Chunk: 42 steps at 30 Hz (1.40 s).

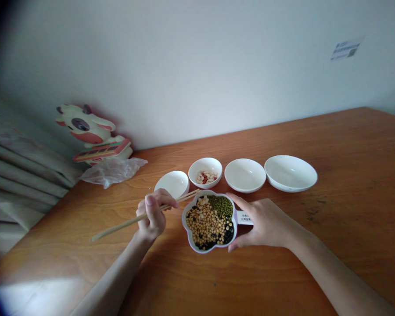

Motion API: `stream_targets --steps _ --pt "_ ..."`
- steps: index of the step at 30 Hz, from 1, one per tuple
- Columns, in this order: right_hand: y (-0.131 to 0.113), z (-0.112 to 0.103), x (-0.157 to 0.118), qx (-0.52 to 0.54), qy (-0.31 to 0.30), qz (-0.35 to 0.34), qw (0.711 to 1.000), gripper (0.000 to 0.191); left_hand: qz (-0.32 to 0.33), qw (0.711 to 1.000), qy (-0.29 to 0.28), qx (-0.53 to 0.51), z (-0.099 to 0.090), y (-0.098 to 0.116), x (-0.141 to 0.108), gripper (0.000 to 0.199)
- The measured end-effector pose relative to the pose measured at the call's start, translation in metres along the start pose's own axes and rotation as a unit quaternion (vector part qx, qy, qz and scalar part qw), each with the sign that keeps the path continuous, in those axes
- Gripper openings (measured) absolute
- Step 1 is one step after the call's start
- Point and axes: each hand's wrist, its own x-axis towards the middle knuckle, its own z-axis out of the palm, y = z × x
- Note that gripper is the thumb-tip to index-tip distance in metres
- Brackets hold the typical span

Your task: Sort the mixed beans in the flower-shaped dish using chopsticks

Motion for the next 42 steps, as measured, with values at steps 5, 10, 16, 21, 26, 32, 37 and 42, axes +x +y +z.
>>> stream_targets --steps 5,10,16,21,26,32,37,42 --pt "-0.002 -0.001 0.001 -0.004 -0.006 0.004 1.0 0.134 -0.026 0.998 0.017 0.046 0.008 -0.004 0.023 0.071" --pt "-0.002 0.0 0.002 0.002 -0.002 0.004 1.0 0.134 -0.052 0.997 0.008 0.049 0.019 -0.022 0.042 0.067" --pt "-0.002 0.001 0.001 0.005 0.003 0.0 1.0 0.134 -0.076 0.995 -0.014 0.064 0.02 -0.028 0.041 0.063" --pt "-0.001 0.002 0.001 0.004 0.012 -0.011 1.0 0.132 -0.072 0.995 -0.039 0.05 0.006 -0.016 0.033 0.067" --pt "-0.002 0.001 0.0 -0.001 -0.007 0.015 1.0 0.137 -0.074 0.987 -0.133 -0.058 -0.016 -0.001 0.03 0.08" --pt "-0.001 0.001 0.001 0.005 -0.008 0.009 1.0 0.135 -0.146 0.944 -0.274 -0.114 -0.033 0.013 0.037 0.074" --pt "0.002 0.003 0.001 0.005 -0.009 0.004 1.0 0.136 -0.123 0.937 -0.314 -0.092 -0.036 0.012 0.036 0.072" --pt "0.002 0.002 0.0 0.006 -0.009 0.0 1.0 0.134 -0.118 0.936 -0.321 -0.079 -0.036 0.009 0.034 0.071"
